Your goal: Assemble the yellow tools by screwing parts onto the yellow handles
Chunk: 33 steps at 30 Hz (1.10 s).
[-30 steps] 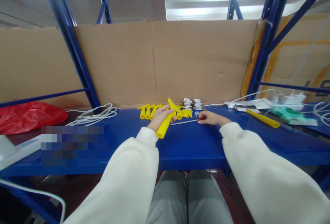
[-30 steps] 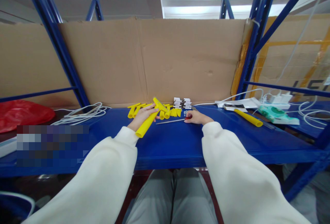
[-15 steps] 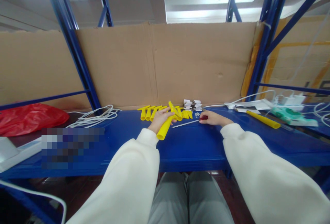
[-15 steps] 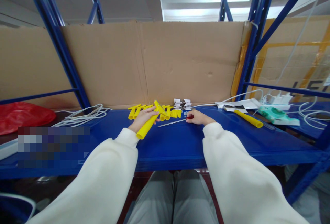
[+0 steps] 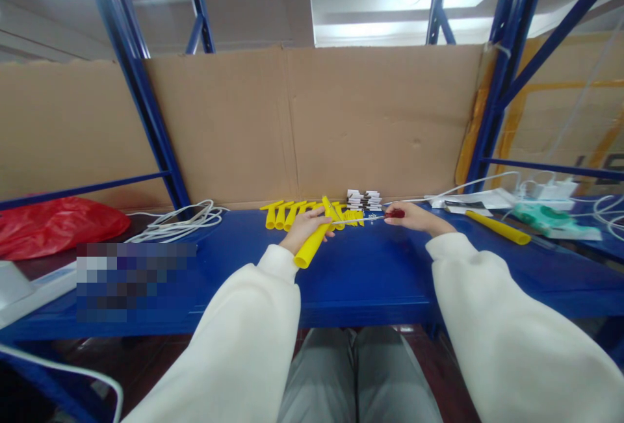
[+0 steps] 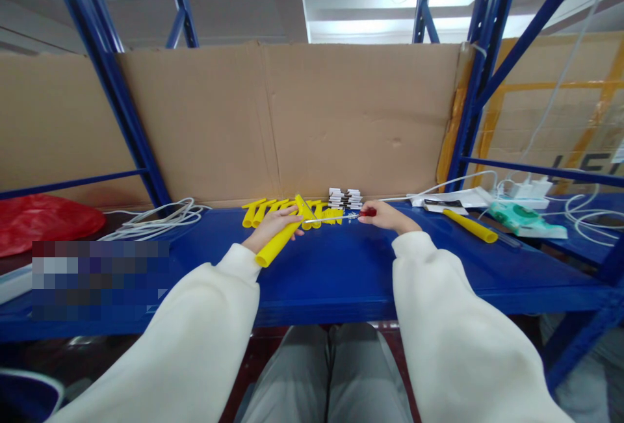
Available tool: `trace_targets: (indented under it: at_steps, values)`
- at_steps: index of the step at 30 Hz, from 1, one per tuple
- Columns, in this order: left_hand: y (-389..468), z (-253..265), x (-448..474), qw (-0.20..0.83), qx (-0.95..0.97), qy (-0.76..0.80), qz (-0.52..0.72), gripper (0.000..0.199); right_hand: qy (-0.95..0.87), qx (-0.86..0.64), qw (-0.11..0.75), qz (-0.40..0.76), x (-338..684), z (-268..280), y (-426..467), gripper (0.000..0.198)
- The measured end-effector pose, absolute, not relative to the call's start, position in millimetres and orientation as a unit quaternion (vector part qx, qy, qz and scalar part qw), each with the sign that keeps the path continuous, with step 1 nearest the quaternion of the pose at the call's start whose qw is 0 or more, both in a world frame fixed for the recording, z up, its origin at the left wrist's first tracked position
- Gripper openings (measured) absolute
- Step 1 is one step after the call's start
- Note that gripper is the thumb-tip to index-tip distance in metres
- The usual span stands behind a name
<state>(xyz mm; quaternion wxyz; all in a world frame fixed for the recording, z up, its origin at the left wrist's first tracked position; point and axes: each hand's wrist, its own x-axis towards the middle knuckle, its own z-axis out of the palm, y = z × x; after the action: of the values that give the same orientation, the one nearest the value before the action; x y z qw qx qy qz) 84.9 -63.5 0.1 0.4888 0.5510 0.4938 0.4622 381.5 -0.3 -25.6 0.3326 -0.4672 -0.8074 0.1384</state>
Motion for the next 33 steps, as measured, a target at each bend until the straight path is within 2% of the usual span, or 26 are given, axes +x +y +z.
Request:
trace_targets:
  at_steps: [8,16,24,33]
  values:
    - [-62,-6,85,0.507,0.545,0.484,0.460,0.071,-0.794,-0.471,0.360,0.136,384,-24,-3,0.039]
    - [-59,-8,86,0.507,0.551,0.493,0.444,0.071,-0.775,-0.488,0.381,0.124,388,-29,4,0.036]
    - [-57,-12,86,0.513,0.551,0.485,0.445,0.067,-0.757,-0.523,0.391,0.038,392,-31,10,0.028]
    - [-53,-15,85,0.521,0.553,0.479,0.440,0.069,-0.762,-0.515,0.391,0.026,392,-33,10,0.024]
